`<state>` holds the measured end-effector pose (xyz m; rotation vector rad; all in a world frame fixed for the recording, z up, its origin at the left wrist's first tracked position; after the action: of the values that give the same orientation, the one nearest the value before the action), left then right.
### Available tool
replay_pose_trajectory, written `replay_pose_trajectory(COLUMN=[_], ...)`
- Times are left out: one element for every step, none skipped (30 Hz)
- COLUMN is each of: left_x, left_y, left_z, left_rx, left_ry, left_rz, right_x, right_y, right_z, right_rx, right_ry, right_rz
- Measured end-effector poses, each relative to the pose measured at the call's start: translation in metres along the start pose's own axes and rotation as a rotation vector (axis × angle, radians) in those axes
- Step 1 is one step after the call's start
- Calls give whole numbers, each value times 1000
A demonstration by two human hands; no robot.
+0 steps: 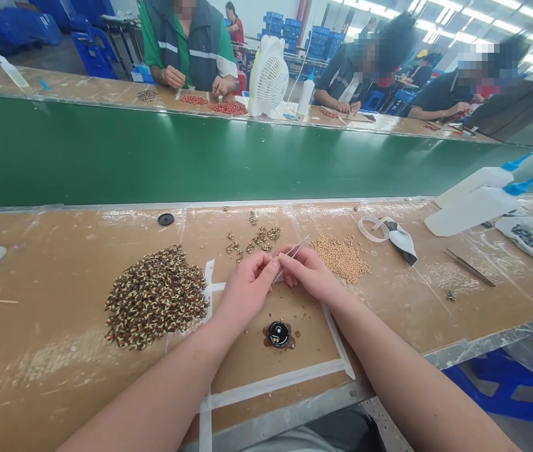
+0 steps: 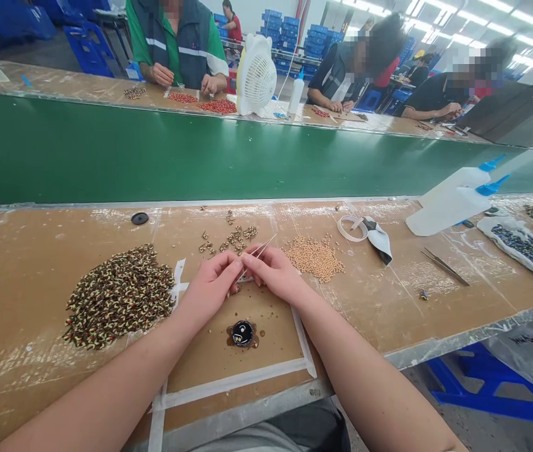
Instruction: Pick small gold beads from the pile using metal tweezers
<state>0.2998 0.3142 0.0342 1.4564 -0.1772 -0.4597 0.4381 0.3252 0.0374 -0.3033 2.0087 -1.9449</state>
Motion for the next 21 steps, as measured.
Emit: replay_pose_trajectory(left_x=[0,0,0,0,0,0,0,0,0,-1,-1,-1,-1,-1,-1,-1,-1,-1,-1,-1,-1], left_y=[0,-1,-1,-1,-1,-1,-1,-1,-1,-1,-1,0,0,1,1,1,1,1,1,0,0], left_z=[0,0,0,0,0,0,0,0,-1,-1,0,0,0,0,0,1,1,1,1,1,1], left_rx=[-1,-3,-4,-4,-3,-3,-5,-9,-13,-17,-19,-19,-18,-19,-19,-20,-20,-19,-17,-15,-15], left_ry=[-1,0,3,5,5,5,5,5,5,6,7,8,9,9,8,9,10,12,14,16,17], left_rz=[4,9,13,15,14,9,3,-1,-5,-7,-8,-9,-11,-13,-14,-14,-13,-10,-6,-1,4], right_x=[0,0,1,0,0,0,-1,-1,-2,-2,-3,-3,-3,-3,-3,-3,-3,-2,-2,-2,-2], right_y=[-1,-1,-2,-2,-1,-1,0,1,2,4,5,5,6,5,5,4,2,1,0,-1,-2], right_z=[0,1,1,1,1,1,1,1,1,1,1,1,1,0,0,0,0,0,0,0,0], right_rx=[1,3,5,8,8,7,7,7,7,8,9,9,9,6,4,1,-2,-2,-2,-1,-1], right_ry=[-3,-5,-6,-6,-6,-4,-2,-2,-1,-2,-3,-1,2,2,3,5,6,6,6,7,9], right_rz=[5,9,12,13,10,5,3,3,4,6,8,9,8,6,4,1,-1,-1,0,2,5])
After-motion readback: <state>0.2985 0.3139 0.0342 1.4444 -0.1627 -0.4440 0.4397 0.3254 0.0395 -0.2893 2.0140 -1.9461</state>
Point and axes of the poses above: each hand's wrist, its own z-axis away from the middle knuckle, its own x-axis out of the palm, y = z × x, the point moved 8 cm from there along -z, towards the middle knuckle, and after that the axes turned 4 degrees about -y, right-handed, at the moved point
